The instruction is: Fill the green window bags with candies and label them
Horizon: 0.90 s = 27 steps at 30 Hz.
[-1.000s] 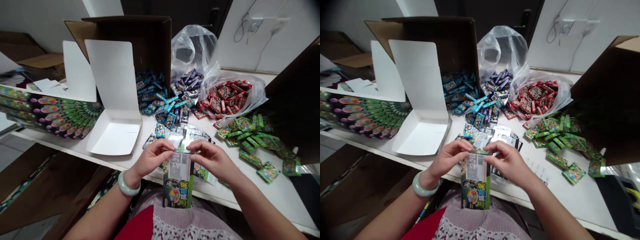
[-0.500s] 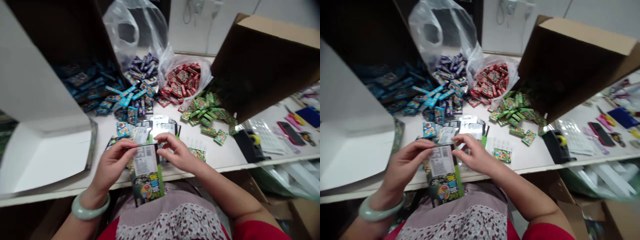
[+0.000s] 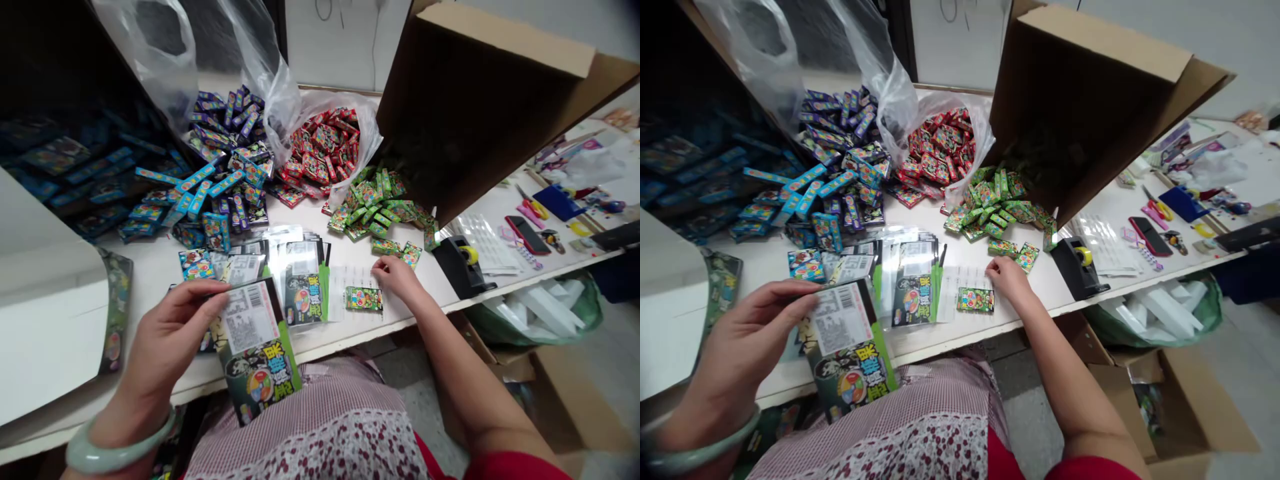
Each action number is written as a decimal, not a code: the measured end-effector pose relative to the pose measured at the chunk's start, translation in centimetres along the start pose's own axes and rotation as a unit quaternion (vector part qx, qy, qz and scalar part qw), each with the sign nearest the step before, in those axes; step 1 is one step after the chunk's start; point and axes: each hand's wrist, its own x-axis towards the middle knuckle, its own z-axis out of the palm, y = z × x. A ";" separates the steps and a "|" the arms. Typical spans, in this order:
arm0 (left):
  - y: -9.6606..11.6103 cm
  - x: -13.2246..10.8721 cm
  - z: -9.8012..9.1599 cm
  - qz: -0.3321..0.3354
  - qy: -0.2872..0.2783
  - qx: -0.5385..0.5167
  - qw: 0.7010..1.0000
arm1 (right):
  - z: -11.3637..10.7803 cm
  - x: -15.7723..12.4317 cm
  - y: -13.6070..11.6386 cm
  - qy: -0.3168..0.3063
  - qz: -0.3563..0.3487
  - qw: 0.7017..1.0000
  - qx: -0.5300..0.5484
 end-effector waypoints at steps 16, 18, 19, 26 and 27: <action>1.9 -0.9 1.3 0.146 -0.054 -0.033 0.987 | -2.3 -3.7 -20.1 -0.277 -0.293 0.883 0.240; 2.0 -1.1 0.9 0.149 -0.063 -0.028 0.986 | -0.8 -3.2 -22.4 -0.299 -0.304 0.883 0.198; 2.0 -1.2 0.7 0.151 -0.065 -0.027 0.986 | -0.1 -2.8 -23.0 -0.318 -0.293 0.884 0.180; 2.0 -1.4 0.3 0.152 -0.073 -0.057 0.984 | 1.9 -1.0 -23.1 -0.390 -0.223 0.885 0.120; 1.9 -1.3 0.3 0.155 -0.068 -0.057 0.984 | 1.9 -0.9 -23.1 -0.389 -0.223 0.886 0.115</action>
